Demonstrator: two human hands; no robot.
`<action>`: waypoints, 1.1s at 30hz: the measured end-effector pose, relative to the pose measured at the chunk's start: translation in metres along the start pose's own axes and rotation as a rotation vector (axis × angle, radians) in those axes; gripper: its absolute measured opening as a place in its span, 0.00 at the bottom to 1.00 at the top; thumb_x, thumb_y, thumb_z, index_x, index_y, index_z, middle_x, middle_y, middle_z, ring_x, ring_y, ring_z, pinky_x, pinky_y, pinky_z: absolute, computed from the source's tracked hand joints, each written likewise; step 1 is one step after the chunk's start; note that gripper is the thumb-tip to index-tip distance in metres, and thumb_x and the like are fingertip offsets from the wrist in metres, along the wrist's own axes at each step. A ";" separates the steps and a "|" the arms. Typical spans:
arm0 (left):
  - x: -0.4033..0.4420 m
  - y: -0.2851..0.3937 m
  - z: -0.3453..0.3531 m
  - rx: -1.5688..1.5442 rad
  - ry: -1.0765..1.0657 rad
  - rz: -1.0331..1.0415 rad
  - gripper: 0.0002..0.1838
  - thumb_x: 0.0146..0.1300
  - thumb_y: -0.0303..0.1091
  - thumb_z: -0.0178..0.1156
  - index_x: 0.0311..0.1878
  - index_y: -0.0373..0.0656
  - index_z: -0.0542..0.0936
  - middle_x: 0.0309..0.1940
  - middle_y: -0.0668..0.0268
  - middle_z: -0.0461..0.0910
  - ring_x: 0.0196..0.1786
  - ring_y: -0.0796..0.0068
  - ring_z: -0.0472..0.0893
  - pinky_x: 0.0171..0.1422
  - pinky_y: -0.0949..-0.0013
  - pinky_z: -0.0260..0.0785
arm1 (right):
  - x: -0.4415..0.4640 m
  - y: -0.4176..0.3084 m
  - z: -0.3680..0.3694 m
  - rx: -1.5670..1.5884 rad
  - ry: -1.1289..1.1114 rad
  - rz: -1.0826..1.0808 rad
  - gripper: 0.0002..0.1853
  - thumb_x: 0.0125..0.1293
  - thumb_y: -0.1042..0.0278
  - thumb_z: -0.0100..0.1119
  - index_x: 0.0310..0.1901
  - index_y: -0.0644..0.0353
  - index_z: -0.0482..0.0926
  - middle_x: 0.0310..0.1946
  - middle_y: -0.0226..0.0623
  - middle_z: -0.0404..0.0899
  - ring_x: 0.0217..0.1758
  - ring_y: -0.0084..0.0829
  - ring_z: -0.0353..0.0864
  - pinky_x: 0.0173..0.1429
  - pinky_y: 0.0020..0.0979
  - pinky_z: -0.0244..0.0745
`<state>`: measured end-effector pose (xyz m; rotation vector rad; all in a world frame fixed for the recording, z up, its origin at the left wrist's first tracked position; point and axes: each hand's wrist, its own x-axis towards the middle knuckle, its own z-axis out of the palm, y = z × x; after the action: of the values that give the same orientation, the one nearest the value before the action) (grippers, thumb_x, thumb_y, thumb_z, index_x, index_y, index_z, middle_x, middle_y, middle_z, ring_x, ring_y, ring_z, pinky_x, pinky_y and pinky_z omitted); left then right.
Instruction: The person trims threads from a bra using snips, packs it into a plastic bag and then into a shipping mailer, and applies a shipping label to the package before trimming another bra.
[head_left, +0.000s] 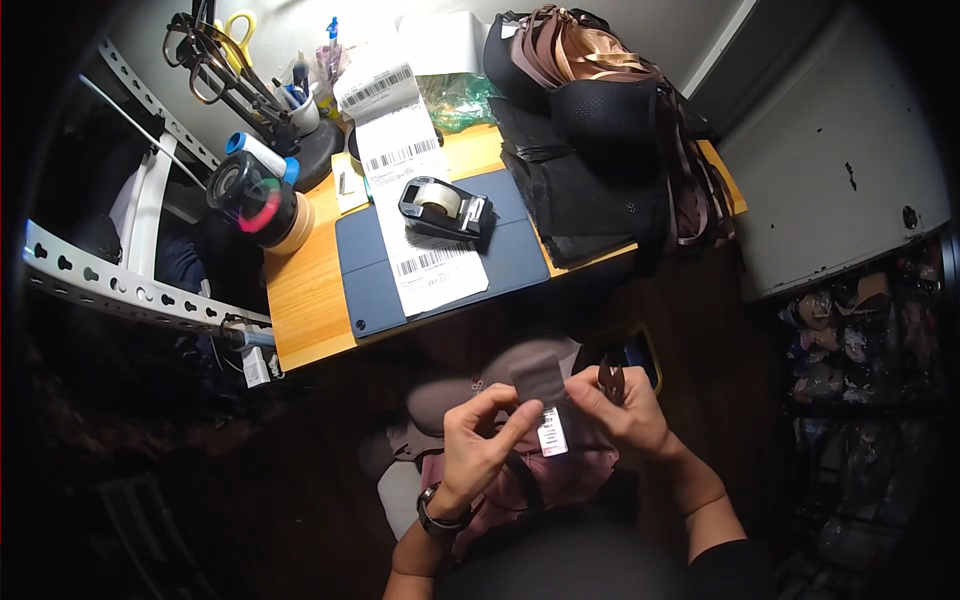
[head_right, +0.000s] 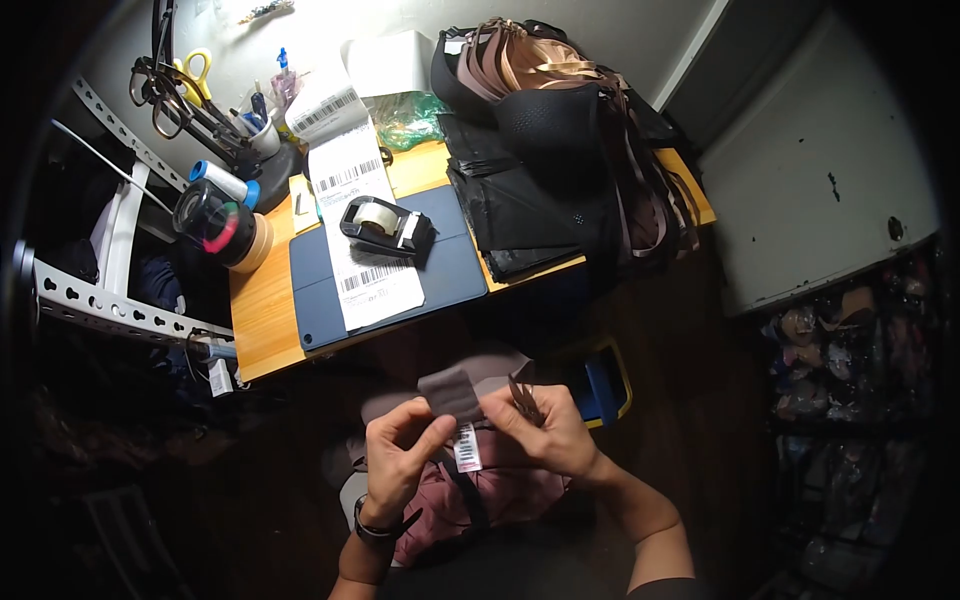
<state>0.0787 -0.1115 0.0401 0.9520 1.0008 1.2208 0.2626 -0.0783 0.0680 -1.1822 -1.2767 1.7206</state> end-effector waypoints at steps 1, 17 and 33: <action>0.001 0.002 0.000 -0.053 0.027 -0.085 0.09 0.59 0.26 0.63 0.42 0.33 0.80 0.37 0.66 0.80 0.41 0.84 0.76 0.43 0.81 0.69 | 0.000 -0.008 0.003 0.048 0.024 0.022 0.11 0.68 0.69 0.53 0.39 0.70 0.80 0.27 0.24 0.77 0.28 0.10 0.68 0.32 0.16 0.64; 0.003 0.005 0.004 -0.278 -0.029 -0.166 0.13 0.63 0.26 0.58 0.50 0.33 0.75 0.43 0.65 0.80 0.46 0.81 0.77 0.53 0.76 0.68 | 0.007 -0.002 -0.001 -0.752 0.155 -0.511 0.20 0.64 0.59 0.57 0.54 0.60 0.69 0.33 0.42 0.75 0.25 0.39 0.77 0.30 0.32 0.71; 0.005 0.009 0.004 -0.339 -0.180 -0.231 0.22 0.66 0.28 0.52 0.62 0.34 0.67 0.50 0.62 0.77 0.52 0.79 0.75 0.57 0.75 0.67 | 0.008 0.001 -0.003 -0.834 0.194 -0.691 0.17 0.59 0.66 0.63 0.48 0.60 0.72 0.30 0.37 0.78 0.21 0.34 0.77 0.24 0.29 0.69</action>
<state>0.0805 -0.1053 0.0498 0.6469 0.7111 1.0487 0.2625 -0.0708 0.0642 -1.0817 -2.0451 0.5530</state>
